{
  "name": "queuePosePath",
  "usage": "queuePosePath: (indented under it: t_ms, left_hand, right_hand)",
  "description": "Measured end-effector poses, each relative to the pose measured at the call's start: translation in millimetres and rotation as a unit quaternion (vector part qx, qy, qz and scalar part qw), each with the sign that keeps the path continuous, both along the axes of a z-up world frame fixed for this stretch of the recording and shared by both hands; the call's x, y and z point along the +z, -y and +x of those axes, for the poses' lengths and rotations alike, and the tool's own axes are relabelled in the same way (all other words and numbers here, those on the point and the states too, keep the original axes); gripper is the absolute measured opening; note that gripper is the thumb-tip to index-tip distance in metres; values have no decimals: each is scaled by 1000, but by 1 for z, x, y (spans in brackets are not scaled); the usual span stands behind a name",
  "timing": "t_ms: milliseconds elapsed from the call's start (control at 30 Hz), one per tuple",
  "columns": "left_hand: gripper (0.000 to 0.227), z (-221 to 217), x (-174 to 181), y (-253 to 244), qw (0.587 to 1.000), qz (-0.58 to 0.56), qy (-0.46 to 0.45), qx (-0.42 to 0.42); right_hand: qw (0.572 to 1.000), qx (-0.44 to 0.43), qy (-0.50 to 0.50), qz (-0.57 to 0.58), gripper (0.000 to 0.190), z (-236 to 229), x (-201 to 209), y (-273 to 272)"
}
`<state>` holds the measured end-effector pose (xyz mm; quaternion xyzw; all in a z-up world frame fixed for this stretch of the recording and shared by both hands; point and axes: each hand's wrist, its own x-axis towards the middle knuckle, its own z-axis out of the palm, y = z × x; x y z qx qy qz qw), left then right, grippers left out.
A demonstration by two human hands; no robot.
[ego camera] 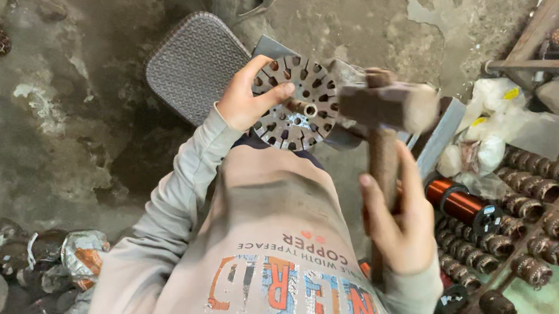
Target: The person hammers a metal rod into a circular metal component with multiple holes, using a hammer and a vise. They repeatedly strike the rod to secure it, then remove the component from the vise and inspect it.
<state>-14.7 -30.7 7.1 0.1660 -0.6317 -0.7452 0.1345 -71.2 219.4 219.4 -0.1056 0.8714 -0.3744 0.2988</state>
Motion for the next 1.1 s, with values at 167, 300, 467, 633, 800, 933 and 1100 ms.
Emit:
queuePosePath:
  t_ms: [167, 300, 467, 633, 800, 933, 1100]
  left_hand:
    - [36, 0, 3, 0, 1000, -5, 29, -2]
    - [35, -1, 7, 2, 1000, -25, 9, -3]
    - [36, 3, 8, -9, 993, -47, 87, 71]
    - [32, 10, 9, -46, 932, 285, -13, 222]
    - [27, 17, -6, -103, 917, 211, -51, 334]
    - [32, 10, -4, -99, 903, 261, -76, 332]
    - [34, 6, 2, -65, 934, 239, -73, 254]
  right_hand:
    - [961, 63, -263, -62, 46, 18, 14, -5]
    - [967, 152, -193, 71, 60, 12, -55, 3]
    - [980, 105, -168, 5, 57, 10, -82, -6]
    - [976, 132, -175, -9, 61, 2, -78, -4]
    - [980, 129, -145, -36, 59, -4, -96, -22]
    - [984, 117, -115, -62, 63, -3, -103, -28]
    - [968, 12, 46, -246, 59, 3, -90, -14]
